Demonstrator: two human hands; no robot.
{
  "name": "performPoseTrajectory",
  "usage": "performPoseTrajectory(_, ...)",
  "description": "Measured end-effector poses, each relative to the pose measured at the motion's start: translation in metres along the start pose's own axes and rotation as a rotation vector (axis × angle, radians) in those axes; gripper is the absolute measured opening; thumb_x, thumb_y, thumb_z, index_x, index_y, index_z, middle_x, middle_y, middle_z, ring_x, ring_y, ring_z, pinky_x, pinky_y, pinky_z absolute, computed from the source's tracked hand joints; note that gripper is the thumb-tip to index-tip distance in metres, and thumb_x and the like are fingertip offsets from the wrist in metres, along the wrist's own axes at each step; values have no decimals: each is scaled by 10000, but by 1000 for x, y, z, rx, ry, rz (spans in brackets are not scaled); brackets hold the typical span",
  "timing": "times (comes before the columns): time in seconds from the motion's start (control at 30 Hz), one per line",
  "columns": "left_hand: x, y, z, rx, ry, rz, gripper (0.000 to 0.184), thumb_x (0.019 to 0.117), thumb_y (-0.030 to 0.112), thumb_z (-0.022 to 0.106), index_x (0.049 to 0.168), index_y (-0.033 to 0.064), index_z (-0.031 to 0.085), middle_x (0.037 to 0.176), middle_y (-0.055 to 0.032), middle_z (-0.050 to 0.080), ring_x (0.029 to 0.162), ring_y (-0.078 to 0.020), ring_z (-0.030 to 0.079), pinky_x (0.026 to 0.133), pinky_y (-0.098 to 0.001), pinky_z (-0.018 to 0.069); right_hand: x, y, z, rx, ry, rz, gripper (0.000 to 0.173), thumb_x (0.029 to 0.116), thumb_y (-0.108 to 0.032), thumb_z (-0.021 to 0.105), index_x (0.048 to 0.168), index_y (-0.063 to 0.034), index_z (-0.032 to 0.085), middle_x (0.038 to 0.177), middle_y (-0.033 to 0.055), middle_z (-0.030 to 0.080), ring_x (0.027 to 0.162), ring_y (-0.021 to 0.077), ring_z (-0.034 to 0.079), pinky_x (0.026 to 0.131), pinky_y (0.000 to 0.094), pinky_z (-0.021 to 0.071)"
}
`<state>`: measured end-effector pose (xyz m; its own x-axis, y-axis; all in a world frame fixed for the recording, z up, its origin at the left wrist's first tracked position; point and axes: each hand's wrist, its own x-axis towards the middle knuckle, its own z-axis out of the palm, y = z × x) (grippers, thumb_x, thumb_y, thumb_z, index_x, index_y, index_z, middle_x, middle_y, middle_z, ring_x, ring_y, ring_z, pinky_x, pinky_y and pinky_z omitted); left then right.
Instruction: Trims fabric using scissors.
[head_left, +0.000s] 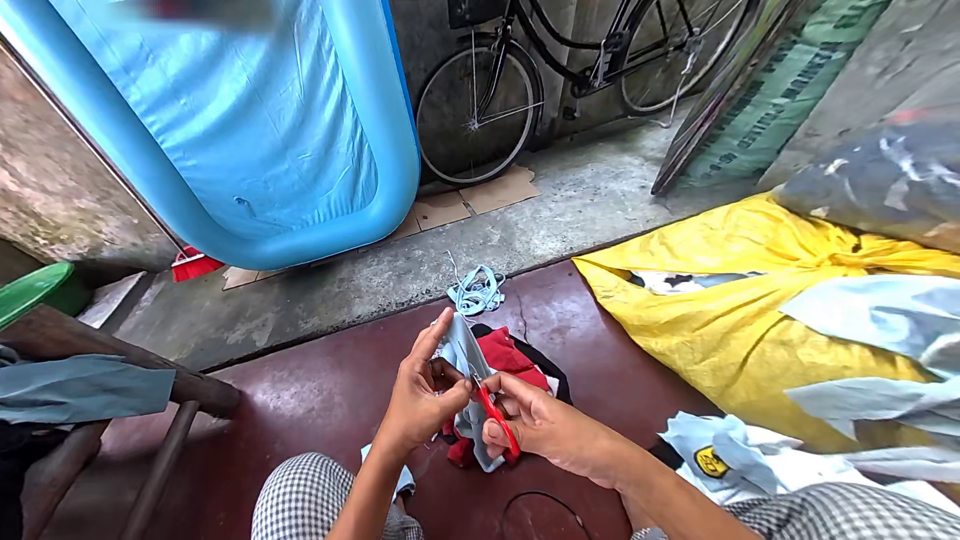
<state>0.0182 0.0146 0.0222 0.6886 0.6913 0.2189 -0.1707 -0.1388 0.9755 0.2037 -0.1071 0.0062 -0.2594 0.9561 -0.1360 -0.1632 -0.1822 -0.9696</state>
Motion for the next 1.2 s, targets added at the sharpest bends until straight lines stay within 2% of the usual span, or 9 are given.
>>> performPoseTrajectory(0.07, -1, 1, 0, 2, -9, -3, 968, 798, -73, 749, 1606, 278, 348, 1443, -94, 507, 712, -186, 678, 689, -354, 634, 0, -1, 0, -25, 17, 10, 577, 907, -380, 771, 1338, -112, 496, 1026, 60, 687, 895, 176, 704, 828, 337, 600)
performPoseTrajectory(0.17, -1, 2, -1, -6, -9, -15, 1042, 812, -73, 749, 1639, 292, 230, 1164, -143, 683, 680, -189, 684, 670, -327, 613, 1, 0, 1, -21, 51, -4, 550, 896, -327, 790, 1322, -107, 520, 988, 60, 692, 859, 172, 705, 804, 332, 601)
performPoseTrajectory(0.3, -2, 2, -4, -5, -30, -18, 1075, 818, -76, 748, 1647, 315, 186, 1246, -134, 648, 678, -179, 676, 664, -321, 613, 1, -2, 0, 13, 43, -12, 483, 910, -253, 773, 1301, -103, 532, 911, 54, 689, 803, 175, 712, 777, 338, 615)
performPoseTrajectory(0.4, -3, 2, -5, -4, -74, -24, 1086, 827, -59, 754, 1653, 295, 144, 1084, -140, 695, 671, -172, 677, 671, -307, 607, 0, -3, -1, 8, 11, -23, 520, 911, -307, 775, 1320, -108, 522, 938, 54, 688, 833, 170, 704, 797, 332, 604)
performPoseTrajectory(0.6, -3, 2, -5, -17, -96, -38, 1108, 818, -68, 749, 1656, 298, 124, 1100, -152, 689, 697, -182, 685, 694, -316, 611, 0, -3, -1, -31, 33, -52, 501, 907, -300, 779, 1301, -106, 537, 953, 46, 684, 836, 152, 693, 791, 312, 593)
performPoseTrajectory(0.8, -4, 1, -5, -23, -124, -50, 1140, 823, -69, 765, 1656, 322, 91, 1354, -148, 593, 708, -180, 690, 689, -316, 619, 0, -4, -1, -12, 41, -52, 499, 912, -293, 774, 1303, -102, 530, 938, 52, 691, 822, 164, 705, 789, 325, 605)
performPoseTrajectory(0.97, -6, 0, -2, -19, -156, -64, 1152, 820, -47, 777, 1656, 318, 74, 1279, -151, 635, 709, -180, 690, 685, -314, 615, -1, -6, -5, -88, 26, -57, 542, 895, -354, 791, 1311, -118, 535, 997, 42, 688, 865, 142, 693, 799, 307, 593)
performPoseTrajectory(1.07, -6, 0, -2, -22, -162, -63, 1162, 819, -41, 779, 1656, 320, 59, 1177, -157, 669, 706, -187, 688, 681, -318, 612, -1, -7, -4, -50, 47, -46, 474, 907, -276, 775, 1282, -97, 549, 941, 53, 689, 813, 160, 700, 772, 323, 606)
performPoseTrajectory(1.2, -7, -1, -1, -22, -187, -64, 1170, 828, -41, 769, 1656, 320, 26, 1199, -160, 658, 707, -182, 684, 684, -315, 610, -3, -9, -7, -4, 11, -19, 453, 929, -249, 749, 1295, -97, 531, 932, 64, 692, 822, 184, 716, 800, 352, 620)
